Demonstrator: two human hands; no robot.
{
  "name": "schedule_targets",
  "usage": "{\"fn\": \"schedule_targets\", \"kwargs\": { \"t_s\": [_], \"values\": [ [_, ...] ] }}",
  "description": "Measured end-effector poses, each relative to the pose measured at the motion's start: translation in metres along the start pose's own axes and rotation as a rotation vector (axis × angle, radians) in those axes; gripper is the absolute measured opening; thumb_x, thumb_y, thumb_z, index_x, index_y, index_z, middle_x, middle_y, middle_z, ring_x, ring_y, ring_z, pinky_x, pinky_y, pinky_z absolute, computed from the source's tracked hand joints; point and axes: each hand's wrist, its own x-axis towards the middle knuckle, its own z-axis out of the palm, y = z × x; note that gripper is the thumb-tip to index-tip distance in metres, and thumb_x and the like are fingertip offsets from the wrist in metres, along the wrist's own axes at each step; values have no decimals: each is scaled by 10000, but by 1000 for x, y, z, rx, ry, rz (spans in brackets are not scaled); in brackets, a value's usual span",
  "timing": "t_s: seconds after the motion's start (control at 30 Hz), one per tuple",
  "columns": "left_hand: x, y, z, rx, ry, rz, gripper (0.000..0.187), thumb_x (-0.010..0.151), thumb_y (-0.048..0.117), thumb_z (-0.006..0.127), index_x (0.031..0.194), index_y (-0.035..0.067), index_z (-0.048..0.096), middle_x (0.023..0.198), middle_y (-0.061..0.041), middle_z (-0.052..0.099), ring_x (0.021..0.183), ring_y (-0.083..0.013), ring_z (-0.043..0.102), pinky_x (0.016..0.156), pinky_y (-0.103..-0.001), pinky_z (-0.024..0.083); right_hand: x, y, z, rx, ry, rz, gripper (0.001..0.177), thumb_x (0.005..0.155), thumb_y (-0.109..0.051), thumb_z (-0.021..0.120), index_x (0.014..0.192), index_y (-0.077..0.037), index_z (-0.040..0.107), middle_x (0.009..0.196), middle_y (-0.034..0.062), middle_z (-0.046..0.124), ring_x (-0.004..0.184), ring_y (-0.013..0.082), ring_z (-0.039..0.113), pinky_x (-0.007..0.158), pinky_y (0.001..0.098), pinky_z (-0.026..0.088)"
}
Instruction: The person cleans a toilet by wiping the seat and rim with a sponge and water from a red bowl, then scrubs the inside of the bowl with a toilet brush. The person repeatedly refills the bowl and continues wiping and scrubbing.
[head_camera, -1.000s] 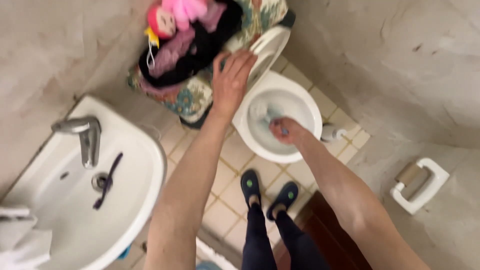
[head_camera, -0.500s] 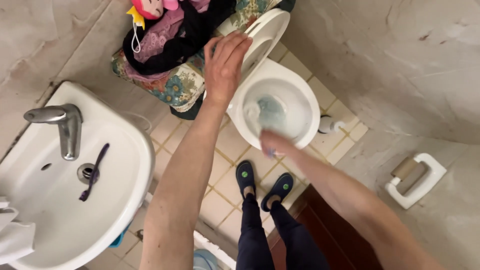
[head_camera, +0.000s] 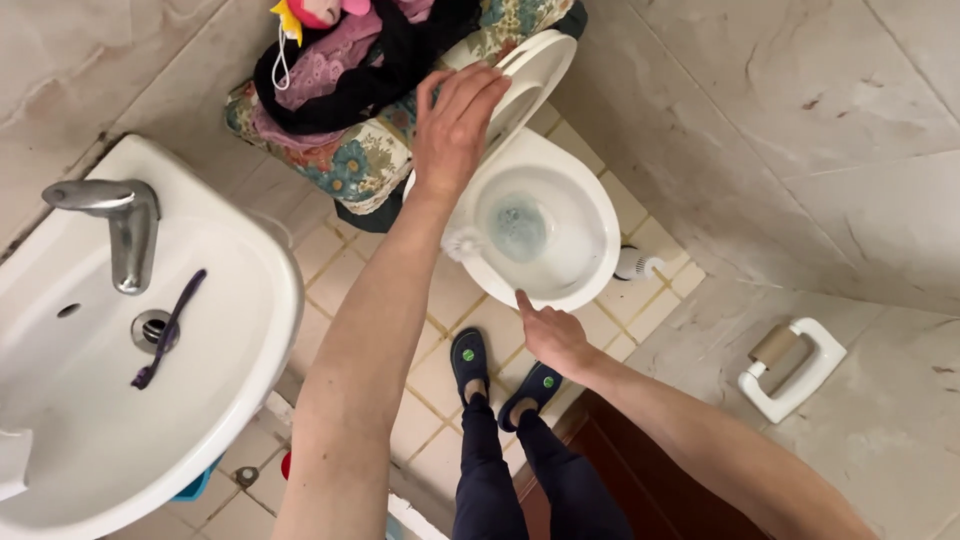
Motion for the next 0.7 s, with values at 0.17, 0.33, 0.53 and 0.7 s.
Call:
{"fn": "schedule_targets", "kwargs": {
  "t_s": [0.17, 0.33, 0.53, 0.7],
  "values": [
    [2, -4, -1, 7, -15, 38, 287, 943, -9, 731, 1217, 75, 716, 1256, -30, 680, 1259, -193, 622, 1072, -431, 421, 3, -13, -30, 69, -60, 128, 778, 949, 0, 442, 1636, -103, 92, 850, 197, 711, 693, 330, 720, 586, 411, 664],
    [-7, -8, 7, 32, -3, 57, 310, 920, -2, 733, 1214, 92, 718, 1244, -24, 679, 1242, -200, 619, 1061, -441, 419, 12, 16, -7, -189, 9, -33, 710, 964, -76, 489, 1612, -93, 199, 850, 178, 703, 655, 274, 671, 563, 400, 572],
    [-6, -5, 3, -24, 5, 52, 319, 939, -42, 719, 1233, 83, 711, 1284, -44, 684, 1255, -244, 617, 1041, -430, 416, -14, 18, 17, -106, -87, 12, 659, 1016, -80, 417, 1629, -92, 174, 685, 88, 654, 547, 229, 654, 486, 371, 571],
    [-12, -7, 5, -56, -8, 50, 254, 980, -39, 722, 1207, 73, 703, 1209, -55, 696, 1175, -266, 637, 1007, -438, 420, -4, 11, 28, 46, 109, -4, 657, 990, -47, 410, 1620, -95, 230, 619, 82, 630, 469, 196, 573, 424, 363, 505]
  ]
}}
